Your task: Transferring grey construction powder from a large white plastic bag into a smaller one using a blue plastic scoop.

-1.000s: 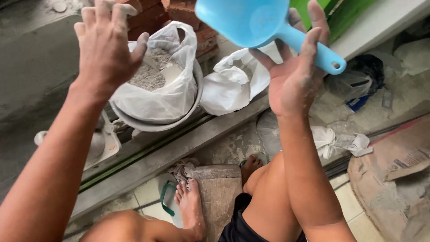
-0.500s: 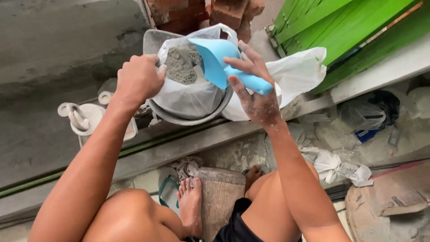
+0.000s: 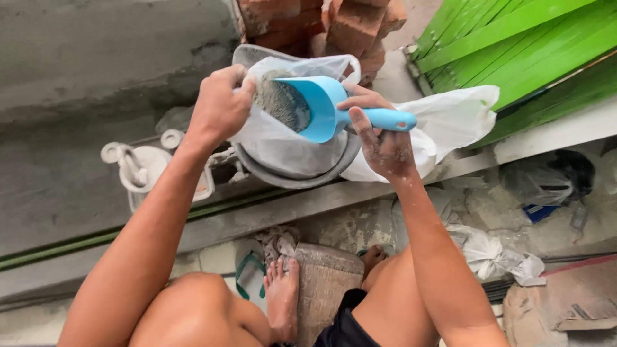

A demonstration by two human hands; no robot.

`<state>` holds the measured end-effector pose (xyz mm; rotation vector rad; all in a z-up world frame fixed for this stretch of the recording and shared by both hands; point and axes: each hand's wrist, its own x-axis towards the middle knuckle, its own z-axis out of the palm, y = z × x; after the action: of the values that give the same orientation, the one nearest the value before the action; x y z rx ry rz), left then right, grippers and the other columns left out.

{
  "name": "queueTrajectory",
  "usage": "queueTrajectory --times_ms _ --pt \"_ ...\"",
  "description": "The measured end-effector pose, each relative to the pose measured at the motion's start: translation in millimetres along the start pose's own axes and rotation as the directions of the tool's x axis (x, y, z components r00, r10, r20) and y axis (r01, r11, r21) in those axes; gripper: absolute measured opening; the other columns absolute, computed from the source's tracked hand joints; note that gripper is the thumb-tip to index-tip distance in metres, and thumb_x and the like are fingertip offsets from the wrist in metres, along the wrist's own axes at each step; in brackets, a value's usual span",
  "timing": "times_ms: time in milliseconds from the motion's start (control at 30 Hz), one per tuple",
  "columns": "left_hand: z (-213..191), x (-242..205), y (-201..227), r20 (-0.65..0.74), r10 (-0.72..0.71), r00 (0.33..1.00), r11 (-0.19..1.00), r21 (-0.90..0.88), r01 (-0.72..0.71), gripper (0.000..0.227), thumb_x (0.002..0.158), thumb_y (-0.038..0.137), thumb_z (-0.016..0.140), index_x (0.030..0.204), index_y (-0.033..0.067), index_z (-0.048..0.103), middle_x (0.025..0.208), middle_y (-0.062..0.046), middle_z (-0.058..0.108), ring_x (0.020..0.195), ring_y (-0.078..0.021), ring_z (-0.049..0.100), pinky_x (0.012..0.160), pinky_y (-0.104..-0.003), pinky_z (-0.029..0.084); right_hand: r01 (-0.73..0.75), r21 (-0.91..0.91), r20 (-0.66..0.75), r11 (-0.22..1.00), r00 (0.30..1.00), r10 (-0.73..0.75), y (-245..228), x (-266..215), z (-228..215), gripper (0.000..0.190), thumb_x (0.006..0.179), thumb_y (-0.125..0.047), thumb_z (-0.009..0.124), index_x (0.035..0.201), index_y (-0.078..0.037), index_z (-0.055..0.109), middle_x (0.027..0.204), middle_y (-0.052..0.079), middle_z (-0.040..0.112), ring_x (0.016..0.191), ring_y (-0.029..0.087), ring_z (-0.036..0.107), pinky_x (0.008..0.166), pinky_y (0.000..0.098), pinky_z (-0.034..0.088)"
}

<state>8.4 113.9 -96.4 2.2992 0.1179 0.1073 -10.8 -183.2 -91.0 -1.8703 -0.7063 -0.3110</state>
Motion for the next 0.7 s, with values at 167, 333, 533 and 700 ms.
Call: queueTrajectory --times_ms 167,333,533,700 --pt "-5 -6 15 0.078 -0.012 0.997 1.0 -0.02 0.014 0.035 0.104 0.035 0.054 0.084 0.0097 0.067 0.06 -0.009 0.063 0.068 -0.0258 0.065 0.071 -0.045 0.053 -0.171 0.09 -0.099 0.981 0.979 0.18 -21 1 42 0.022 0.107 -0.028 0.061 0.102 -0.012 0.075 0.108 0.007 0.076 0.123 0.031 0.068 0.105 0.0428 0.056" --pt "-26 -28 36 0.052 -0.039 0.998 0.999 -0.008 0.039 0.043 0.112 0.031 0.056 0.073 0.0142 0.047 0.07 0.003 0.054 0.066 -0.0128 0.044 0.062 -0.034 0.038 -0.455 0.401 -0.117 0.795 0.836 0.537 -12 4 43 0.029 0.1 -0.042 0.058 0.1 -0.015 0.068 0.122 0.007 0.07 0.103 0.018 0.069 0.071 0.0403 0.075" --pt "-31 -36 32 -0.01 -0.128 0.992 0.991 0.036 0.128 0.038 0.108 0.033 0.055 0.075 0.0141 0.056 0.071 0.003 0.061 0.07 -0.0147 0.051 0.066 -0.037 0.041 -0.479 0.61 -0.078 0.631 0.756 0.65 -5 1 25 0.031 0.095 -0.043 0.062 0.1 -0.013 0.067 0.118 0.018 0.074 0.092 0.035 0.08 0.065 0.0494 0.073" --pt "-35 -35 30 -0.022 -0.156 0.987 0.988 -0.001 0.156 0.036 0.106 0.035 0.056 0.077 0.0157 0.06 0.071 0.002 0.069 0.069 -0.0122 0.059 0.068 -0.035 0.046 -0.417 0.639 -0.112 0.646 0.781 0.615 -2 0 9 0.034 0.096 -0.047 0.06 0.102 -0.014 0.065 0.128 0.016 0.07 0.094 0.034 0.079 0.067 0.0502 0.073"
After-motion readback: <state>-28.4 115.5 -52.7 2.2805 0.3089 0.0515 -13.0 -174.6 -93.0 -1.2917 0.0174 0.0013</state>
